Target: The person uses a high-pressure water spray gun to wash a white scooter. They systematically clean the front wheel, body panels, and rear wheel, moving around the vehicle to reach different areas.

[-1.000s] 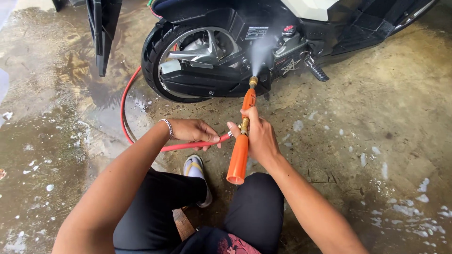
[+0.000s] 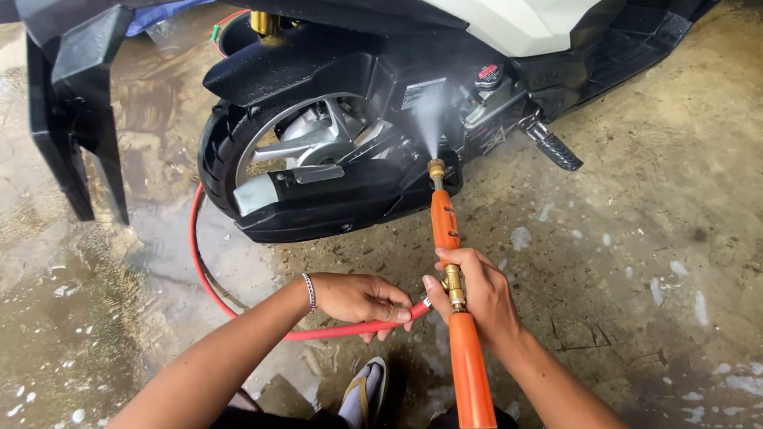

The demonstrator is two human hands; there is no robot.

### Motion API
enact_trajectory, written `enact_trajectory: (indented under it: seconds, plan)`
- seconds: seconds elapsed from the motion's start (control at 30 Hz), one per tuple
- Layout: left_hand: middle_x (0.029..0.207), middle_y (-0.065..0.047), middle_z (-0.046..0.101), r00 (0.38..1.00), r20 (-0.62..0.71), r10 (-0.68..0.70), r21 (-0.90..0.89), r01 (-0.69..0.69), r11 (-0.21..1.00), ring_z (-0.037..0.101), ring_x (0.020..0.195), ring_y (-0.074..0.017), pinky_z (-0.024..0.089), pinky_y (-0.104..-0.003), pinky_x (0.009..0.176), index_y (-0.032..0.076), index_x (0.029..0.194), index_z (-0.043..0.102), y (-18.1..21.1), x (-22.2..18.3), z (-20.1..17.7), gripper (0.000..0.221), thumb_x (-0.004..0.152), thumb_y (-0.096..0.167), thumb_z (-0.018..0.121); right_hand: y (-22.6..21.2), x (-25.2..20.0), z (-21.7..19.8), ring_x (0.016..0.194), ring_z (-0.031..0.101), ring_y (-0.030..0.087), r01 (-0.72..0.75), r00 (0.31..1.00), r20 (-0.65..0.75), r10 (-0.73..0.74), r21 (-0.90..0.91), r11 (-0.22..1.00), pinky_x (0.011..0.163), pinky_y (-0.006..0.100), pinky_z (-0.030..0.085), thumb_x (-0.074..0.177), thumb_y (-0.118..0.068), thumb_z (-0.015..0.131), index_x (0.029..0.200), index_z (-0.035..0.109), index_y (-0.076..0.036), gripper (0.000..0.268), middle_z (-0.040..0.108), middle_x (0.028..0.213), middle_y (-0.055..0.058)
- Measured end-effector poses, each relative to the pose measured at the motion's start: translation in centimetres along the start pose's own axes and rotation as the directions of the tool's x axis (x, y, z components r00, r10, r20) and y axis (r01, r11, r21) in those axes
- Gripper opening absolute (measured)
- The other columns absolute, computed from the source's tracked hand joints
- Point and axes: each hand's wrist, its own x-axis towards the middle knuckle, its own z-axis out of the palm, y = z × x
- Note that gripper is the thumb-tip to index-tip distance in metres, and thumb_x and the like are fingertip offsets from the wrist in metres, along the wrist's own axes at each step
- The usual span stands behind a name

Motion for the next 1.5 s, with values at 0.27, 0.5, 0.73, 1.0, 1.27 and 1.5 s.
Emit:
enact_trajectory:
  seconds: [0.27, 0.5, 0.73, 1.0, 1.27, 1.5]
  plan:
    - [0.078, -0.013, 0.07, 1.0, 0.016, 0.005, -0.007, -0.005, 1.0, 0.071, 0.065, -0.0182, 0.061, -0.031, 0.063, 0.006, 0.116, 0.066, -1.1, 0.8, -0.2, 0.029, 0.108, 0.032, 0.055, 0.5, -0.3, 0.1, 0.082, 0.073, 0.033, 0.026, 1.0, -0.005, -0.026, 0.003, 1.0, 0.071, 0.043, 0.06, 0.085, -0.032, 0.077, 0.115, 0.068, -0.011, 0.037, 0.076, 0.087, 0.008]
    - [0.074, -0.012, 0.068, 1.0, 0.016, -0.003, -0.063, 0.004, 0.998, 0.069, 0.062, -0.0179, 0.06, -0.03, 0.06, 0.005, 0.119, 0.065, -1.6, 0.1, -1.5, 0.028, 0.108, 0.03, 0.056, -0.8, 0.6, 0.7, 0.078, 0.073, 0.035, -0.055, 0.999, -0.003, 0.054, -0.092, 0.994, 0.067, 0.047, 0.059, 0.09, -0.035, 0.07, 0.119, 0.062, -0.009, 0.039, 0.074, 0.081, 0.011]
    - [0.072, -0.011, 0.068, 0.998, -0.057, 0.029, -0.017, -0.03, 0.999, 0.069, 0.06, -0.0172, 0.06, -0.029, 0.057, 0.005, 0.123, 0.067, -1.6, -1.3, -2.5, 0.03, 0.105, 0.027, 0.058, -2.8, 2.4, 1.2, 0.077, 0.068, 0.041, -0.086, 0.993, 0.059, 0.099, -0.19, 0.978, 0.066, 0.05, 0.054, 0.09, -0.038, 0.068, 0.129, 0.056, -0.011, 0.048, 0.067, 0.079, 0.018]
    - [0.067, -0.007, 0.067, 0.986, -0.142, 0.092, 0.2, -0.062, 0.978, 0.064, 0.054, -0.0143, 0.057, -0.027, 0.053, 0.009, 0.112, 0.07, -0.9, -2.7, -3.2, 0.029, 0.105, 0.032, 0.054, -4.0, 2.5, 2.0, 0.079, 0.067, 0.042, -0.057, 0.998, 0.012, 0.06, -0.204, 0.977, 0.072, 0.049, 0.052, 0.096, -0.029, 0.063, 0.126, 0.063, -0.013, 0.033, 0.069, 0.086, 0.02]
    - [0.06, -0.001, 0.058, 0.96, -0.263, 0.094, 0.235, -0.031, 0.972, 0.05, 0.049, -0.0101, 0.046, -0.023, 0.05, 0.011, 0.103, 0.074, -1.1, -4.3, -0.2, 0.028, 0.104, 0.033, 0.056, -6.3, -0.5, 3.2, 0.086, 0.067, 0.043, -0.099, 0.993, -0.08, 0.085, -0.193, 0.976, 0.076, 0.049, 0.054, 0.096, -0.029, 0.069, 0.131, 0.06, -0.012, 0.04, 0.07, 0.094, 0.022]
    - [0.057, -0.001, 0.056, 0.914, -0.389, 0.118, 0.35, 0.028, 0.936, 0.047, 0.056, -0.0123, 0.043, -0.026, 0.059, 0.017, 0.1, 0.08, -2.2, -5.3, 1.0, 0.03, 0.1, 0.04, 0.061, -6.3, -2.6, 3.6, 0.1, 0.067, 0.049, -0.249, 0.965, 0.058, 0.256, -0.097, 0.963, 0.083, 0.052, 0.054, 0.095, -0.033, 0.075, 0.138, 0.055, -0.015, 0.051, 0.069, 0.115, 0.03]
